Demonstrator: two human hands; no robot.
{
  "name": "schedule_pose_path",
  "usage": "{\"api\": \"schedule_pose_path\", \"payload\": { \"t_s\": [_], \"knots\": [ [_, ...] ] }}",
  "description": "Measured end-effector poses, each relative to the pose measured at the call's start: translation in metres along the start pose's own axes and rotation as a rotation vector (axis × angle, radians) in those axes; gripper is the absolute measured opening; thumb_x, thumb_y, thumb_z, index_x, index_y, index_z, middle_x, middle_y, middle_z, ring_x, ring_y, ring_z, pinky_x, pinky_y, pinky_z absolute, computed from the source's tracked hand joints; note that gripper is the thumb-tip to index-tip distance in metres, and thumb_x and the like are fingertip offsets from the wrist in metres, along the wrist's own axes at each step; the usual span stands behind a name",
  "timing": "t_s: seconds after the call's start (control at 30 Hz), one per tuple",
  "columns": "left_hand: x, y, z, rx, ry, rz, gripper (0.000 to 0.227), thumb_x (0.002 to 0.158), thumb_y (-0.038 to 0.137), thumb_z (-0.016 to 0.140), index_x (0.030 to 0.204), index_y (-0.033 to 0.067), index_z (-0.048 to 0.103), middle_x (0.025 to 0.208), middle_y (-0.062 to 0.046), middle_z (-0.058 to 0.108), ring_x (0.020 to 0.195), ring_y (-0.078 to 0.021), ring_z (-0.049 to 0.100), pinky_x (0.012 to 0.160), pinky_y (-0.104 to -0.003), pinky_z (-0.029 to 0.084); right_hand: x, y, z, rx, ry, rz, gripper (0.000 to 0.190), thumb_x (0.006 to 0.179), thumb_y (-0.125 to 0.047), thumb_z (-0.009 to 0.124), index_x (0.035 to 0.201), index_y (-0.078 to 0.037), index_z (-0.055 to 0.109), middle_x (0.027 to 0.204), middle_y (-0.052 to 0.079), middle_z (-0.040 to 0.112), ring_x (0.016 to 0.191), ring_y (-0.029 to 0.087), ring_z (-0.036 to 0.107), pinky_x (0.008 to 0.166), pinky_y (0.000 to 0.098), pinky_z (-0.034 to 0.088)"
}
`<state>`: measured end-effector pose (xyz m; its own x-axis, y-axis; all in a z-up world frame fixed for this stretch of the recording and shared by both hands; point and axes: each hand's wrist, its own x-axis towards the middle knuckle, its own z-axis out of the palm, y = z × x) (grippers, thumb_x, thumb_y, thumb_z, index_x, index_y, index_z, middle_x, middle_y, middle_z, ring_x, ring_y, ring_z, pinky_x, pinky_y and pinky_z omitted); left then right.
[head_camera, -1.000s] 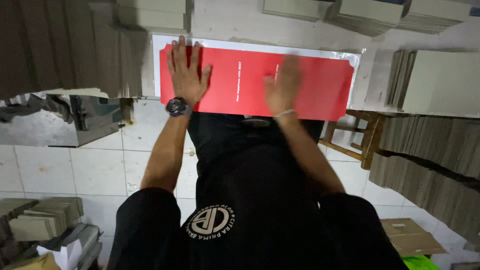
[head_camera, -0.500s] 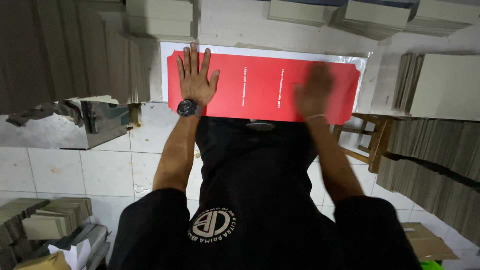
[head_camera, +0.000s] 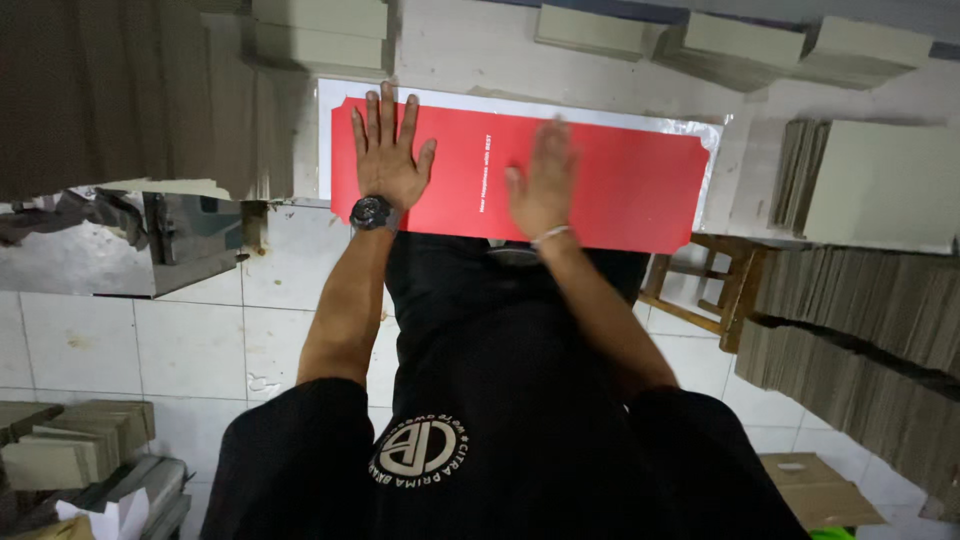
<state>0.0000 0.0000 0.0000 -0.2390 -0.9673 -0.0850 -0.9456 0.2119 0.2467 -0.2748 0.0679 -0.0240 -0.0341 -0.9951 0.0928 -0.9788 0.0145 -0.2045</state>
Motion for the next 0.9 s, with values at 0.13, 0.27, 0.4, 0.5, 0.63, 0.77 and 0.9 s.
{"api": "schedule_pose_path", "payload": {
  "t_s": [0.13, 0.27, 0.4, 0.5, 0.63, 0.77, 0.9],
  "knots": [
    [0.002, -0.006, 0.006, 0.033, 0.104, 0.039, 0.073, 0.119, 0.059, 0.034, 0.179, 0.0165, 0.027, 0.182, -0.016, 0.008, 0.169, -0.0407, 0.008, 0.137, -0.063, 0.003, 0.027, -0.059, -0.013, 0.067, -0.262, 0.021, 0.080, 0.119, -0.053, 0.028, 0.176, -0.001, 0.007, 0.184, 0.020, -0.001, 0.171, 0.035, -0.006, 0.137, 0.0561, -0.009],
    [0.007, -0.006, 0.020, -0.018, 0.167, 0.020, 0.073, 0.115, 0.060, 0.047, 0.176, 0.0239, 0.027, 0.182, -0.018, 0.014, 0.167, -0.0430, 0.011, 0.136, -0.064, 0.002, 0.029, -0.058, -0.006, 0.042, -0.208, 0.005, 0.085, 0.116, -0.056, 0.040, 0.177, -0.002, 0.014, 0.184, 0.024, 0.002, 0.170, 0.038, -0.004, 0.138, 0.0586, -0.006],
    [0.010, -0.010, 0.022, 0.004, 0.245, 0.010, 0.073, 0.114, 0.061, 0.045, 0.175, 0.0247, 0.031, 0.181, -0.016, 0.018, 0.167, -0.0422, 0.013, 0.136, -0.065, 0.005, 0.036, -0.065, -0.012, 0.040, -0.317, 0.048, 0.086, 0.116, -0.059, 0.033, 0.178, -0.005, 0.008, 0.184, 0.022, -0.003, 0.171, 0.036, -0.009, 0.138, 0.0573, -0.009],
    [0.009, -0.010, 0.025, 0.007, 0.266, 0.028, 0.073, 0.112, 0.060, 0.051, 0.174, 0.0238, 0.035, 0.181, -0.016, 0.021, 0.166, -0.0423, 0.016, 0.136, -0.065, 0.006, 0.032, -0.064, -0.009, 0.049, -0.301, 0.053, 0.087, 0.115, -0.059, 0.036, 0.178, -0.005, 0.009, 0.185, 0.022, -0.002, 0.171, 0.037, -0.008, 0.138, 0.0570, -0.008],
    [0.008, -0.011, 0.029, 0.017, 0.302, 0.043, 0.072, 0.111, 0.059, 0.052, 0.173, 0.0250, 0.037, 0.181, -0.015, 0.023, 0.166, -0.0410, 0.018, 0.135, -0.064, 0.007, 0.029, -0.062, -0.007, 0.046, -0.277, 0.043, 0.089, 0.114, -0.060, 0.038, 0.177, -0.005, 0.009, 0.184, 0.022, -0.003, 0.171, 0.038, -0.006, 0.138, 0.0575, -0.006],
    [0.005, -0.010, 0.034, 0.026, 0.338, 0.044, 0.072, 0.113, 0.060, 0.053, 0.174, 0.0286, 0.031, 0.180, -0.015, 0.023, 0.165, -0.0417, 0.023, 0.134, -0.065, 0.014, 0.019, -0.052, -0.004, 0.088, -0.279, 0.017, 0.090, 0.114, -0.061, 0.035, 0.177, -0.003, 0.007, 0.183, 0.024, -0.007, 0.170, 0.038, -0.010, 0.138, 0.0587, -0.008],
    [0.009, -0.011, 0.026, 0.026, 0.342, 0.058, 0.071, 0.112, 0.059, 0.055, 0.173, 0.0259, 0.038, 0.180, -0.016, 0.023, 0.165, -0.0415, 0.020, 0.134, -0.065, 0.011, 0.002, -0.049, 0.000, 0.106, -0.188, -0.070, 0.088, 0.114, -0.058, 0.039, 0.175, 0.000, 0.016, 0.183, 0.026, 0.004, 0.171, 0.040, 0.000, 0.138, 0.0611, -0.004]
  ]
}}
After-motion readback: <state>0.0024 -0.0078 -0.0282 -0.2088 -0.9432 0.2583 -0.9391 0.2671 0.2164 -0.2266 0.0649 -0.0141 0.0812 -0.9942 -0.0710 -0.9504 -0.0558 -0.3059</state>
